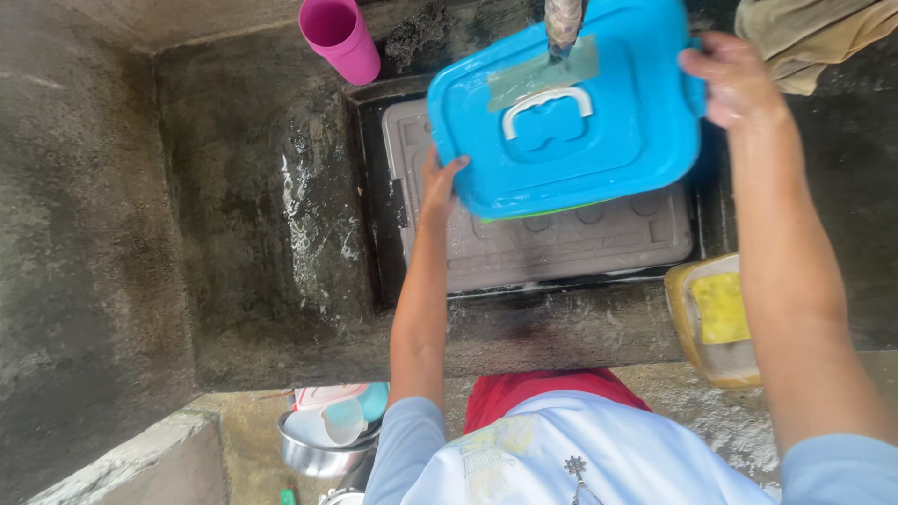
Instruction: The person scrubs a translucent plastic container with a yellow sponge, rinses it under a tap, and sets it aside. They then scrub and rinse a green lid and a blue lid. Finally, they scrub a large grey plastic tray with the sponge.
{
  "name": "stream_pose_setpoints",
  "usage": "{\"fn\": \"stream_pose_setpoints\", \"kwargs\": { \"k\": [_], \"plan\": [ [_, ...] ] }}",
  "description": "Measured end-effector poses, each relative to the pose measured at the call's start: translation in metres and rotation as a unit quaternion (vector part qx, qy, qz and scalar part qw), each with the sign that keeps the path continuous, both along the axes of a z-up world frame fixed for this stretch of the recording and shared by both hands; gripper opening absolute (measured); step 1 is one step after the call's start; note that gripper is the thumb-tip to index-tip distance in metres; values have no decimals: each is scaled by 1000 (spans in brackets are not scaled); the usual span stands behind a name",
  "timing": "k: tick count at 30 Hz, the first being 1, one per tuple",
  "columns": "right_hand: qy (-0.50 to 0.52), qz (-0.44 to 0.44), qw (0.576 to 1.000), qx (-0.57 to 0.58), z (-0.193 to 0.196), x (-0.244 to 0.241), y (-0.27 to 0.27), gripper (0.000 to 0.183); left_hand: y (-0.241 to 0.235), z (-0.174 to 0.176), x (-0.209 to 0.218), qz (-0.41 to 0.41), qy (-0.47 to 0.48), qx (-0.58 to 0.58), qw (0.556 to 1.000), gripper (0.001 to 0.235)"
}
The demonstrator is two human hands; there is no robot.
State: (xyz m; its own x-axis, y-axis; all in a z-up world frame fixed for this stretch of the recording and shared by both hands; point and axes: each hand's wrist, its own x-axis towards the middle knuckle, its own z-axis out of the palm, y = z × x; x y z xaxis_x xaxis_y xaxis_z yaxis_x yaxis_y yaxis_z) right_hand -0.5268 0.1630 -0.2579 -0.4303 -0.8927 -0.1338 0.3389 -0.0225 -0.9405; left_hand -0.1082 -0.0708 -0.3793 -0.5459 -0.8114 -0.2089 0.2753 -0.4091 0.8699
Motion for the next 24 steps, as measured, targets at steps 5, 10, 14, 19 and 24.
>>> {"fn": "stream_pose_setpoints", "kwargs": {
  "k": [5,10,14,19,24],
  "plan": [
    [118,-49,986,-111,69,-9,63,30,6,-13,-98,-28,-32,29,999,64],
    [67,-50,996,-42,127,40,93,57,-8,0,-129,-90,146,94,981,89],
    [210,-1,976,-64,119,49,116,45,-20,22,-138,-65,-38,264,961,112],
    [591,-1,806,-15,126,68,118,50,-23,29,-108,-161,122,255,946,100],
    [722,-99,685,5,96,80,103,44,-37,-29,-55,-138,208,181,951,71]
  ]
}}
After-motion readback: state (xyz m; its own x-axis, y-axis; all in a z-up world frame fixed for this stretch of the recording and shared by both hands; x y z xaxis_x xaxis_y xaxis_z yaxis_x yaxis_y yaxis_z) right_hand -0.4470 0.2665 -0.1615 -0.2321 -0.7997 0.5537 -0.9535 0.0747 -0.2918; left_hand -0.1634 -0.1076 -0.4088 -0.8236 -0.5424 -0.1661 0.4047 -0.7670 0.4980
